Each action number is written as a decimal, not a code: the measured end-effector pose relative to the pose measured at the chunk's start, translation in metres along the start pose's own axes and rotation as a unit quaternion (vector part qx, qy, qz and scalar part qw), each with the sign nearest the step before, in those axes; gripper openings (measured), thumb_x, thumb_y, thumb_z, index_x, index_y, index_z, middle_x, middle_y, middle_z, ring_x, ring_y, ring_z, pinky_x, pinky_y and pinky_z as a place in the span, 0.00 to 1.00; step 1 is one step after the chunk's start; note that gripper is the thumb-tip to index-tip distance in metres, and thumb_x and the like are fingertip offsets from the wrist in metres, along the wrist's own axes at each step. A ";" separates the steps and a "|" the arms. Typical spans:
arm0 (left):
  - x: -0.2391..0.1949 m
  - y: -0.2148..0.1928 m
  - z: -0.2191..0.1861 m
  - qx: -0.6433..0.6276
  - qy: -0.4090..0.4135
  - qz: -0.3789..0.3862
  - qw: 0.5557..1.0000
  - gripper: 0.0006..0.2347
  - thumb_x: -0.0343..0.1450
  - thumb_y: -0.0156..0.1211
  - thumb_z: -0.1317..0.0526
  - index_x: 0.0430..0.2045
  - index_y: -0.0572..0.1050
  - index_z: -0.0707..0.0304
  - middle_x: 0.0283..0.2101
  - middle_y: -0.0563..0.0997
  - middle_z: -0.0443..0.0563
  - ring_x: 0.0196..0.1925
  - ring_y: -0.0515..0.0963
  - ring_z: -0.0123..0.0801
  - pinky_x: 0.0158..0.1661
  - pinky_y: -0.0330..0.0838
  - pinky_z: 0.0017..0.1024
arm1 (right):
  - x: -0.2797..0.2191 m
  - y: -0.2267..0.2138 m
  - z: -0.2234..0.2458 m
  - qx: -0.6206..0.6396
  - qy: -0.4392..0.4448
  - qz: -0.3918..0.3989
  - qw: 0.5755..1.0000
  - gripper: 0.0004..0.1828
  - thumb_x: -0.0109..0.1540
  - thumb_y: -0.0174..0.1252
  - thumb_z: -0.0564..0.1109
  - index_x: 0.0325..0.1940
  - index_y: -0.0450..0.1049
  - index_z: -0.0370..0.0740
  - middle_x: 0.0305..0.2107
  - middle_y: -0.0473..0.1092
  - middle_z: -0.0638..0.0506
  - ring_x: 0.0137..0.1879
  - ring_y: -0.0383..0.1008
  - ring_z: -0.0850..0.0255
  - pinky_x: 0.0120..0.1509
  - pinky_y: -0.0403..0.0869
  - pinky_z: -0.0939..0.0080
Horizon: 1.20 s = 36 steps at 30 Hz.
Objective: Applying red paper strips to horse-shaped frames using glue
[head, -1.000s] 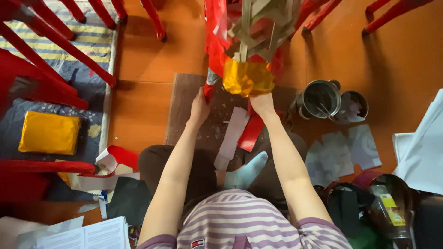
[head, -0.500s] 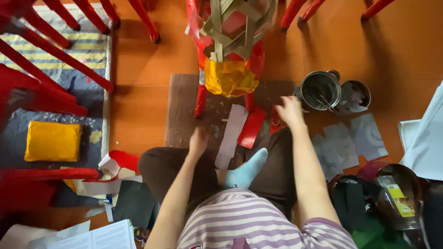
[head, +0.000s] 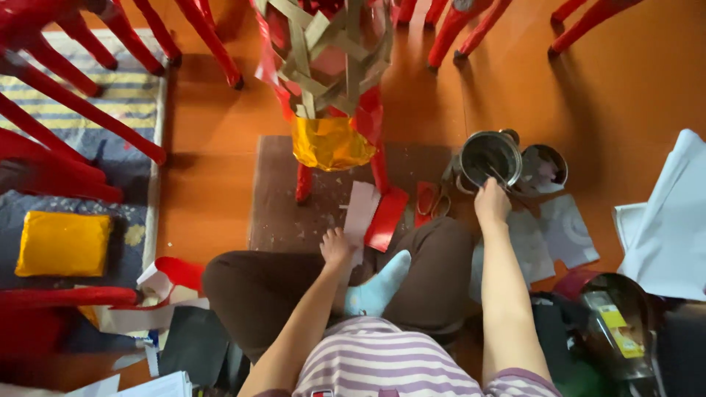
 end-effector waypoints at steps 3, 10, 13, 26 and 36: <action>0.007 0.016 0.014 0.013 -0.030 0.007 0.999 0.34 0.61 0.68 0.44 0.57 0.62 0.59 0.52 0.69 0.52 0.56 0.70 0.43 0.50 0.71 0.37 | 0.011 0.014 -0.017 0.008 -0.035 -0.046 0.998 0.07 0.64 0.54 0.43 0.39 0.72 0.35 0.30 0.73 0.37 0.41 0.76 0.38 0.42 0.75 0.38; 0.028 0.044 0.076 -0.288 -0.004 -0.048 0.956 0.15 0.57 0.73 0.56 0.31 0.75 0.58 0.36 0.76 0.58 0.43 0.79 0.53 0.42 0.75 0.45 | 0.002 -0.003 -0.006 0.029 -0.131 -0.214 0.968 0.07 0.57 0.56 0.31 0.38 0.74 0.33 0.35 0.67 0.37 0.44 0.70 0.38 0.47 0.71 0.45; -0.006 0.005 0.071 -0.425 -0.010 0.007 0.905 0.21 0.58 0.68 0.65 0.44 0.69 0.70 0.42 0.76 0.67 0.48 0.77 0.55 0.46 0.73 0.46 | 0.015 0.010 -0.022 -0.103 -0.100 -0.188 0.972 0.06 0.58 0.56 0.34 0.37 0.77 0.35 0.36 0.70 0.39 0.46 0.70 0.43 0.45 0.70 0.46; -0.006 0.025 0.080 -0.691 -0.137 0.119 0.700 0.22 0.62 0.70 0.63 0.49 0.69 0.64 0.49 0.71 0.59 0.45 0.73 0.47 0.35 0.74 0.44 | -0.037 -0.025 -0.011 -0.114 -0.084 -0.112 0.984 0.09 0.66 0.55 0.44 0.41 0.77 0.37 0.30 0.70 0.37 0.37 0.76 0.39 0.36 0.74 0.39; 0.023 0.068 0.099 -0.655 -0.080 0.033 0.751 0.15 0.64 0.69 0.59 0.41 0.77 0.64 0.35 0.78 0.54 0.33 0.76 0.35 0.30 0.74 0.34 | -0.043 0.054 -0.009 0.373 0.100 0.002 0.922 0.06 0.65 0.55 0.46 0.41 0.77 0.46 0.12 0.68 0.55 0.16 0.65 0.69 0.15 0.58 0.72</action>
Point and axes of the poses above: each hand's wrist, its own x-axis towards the middle knuckle, its own y-axis out of the palm, z = x × y, the point moved 2 cm from there along x, towards the middle knuckle
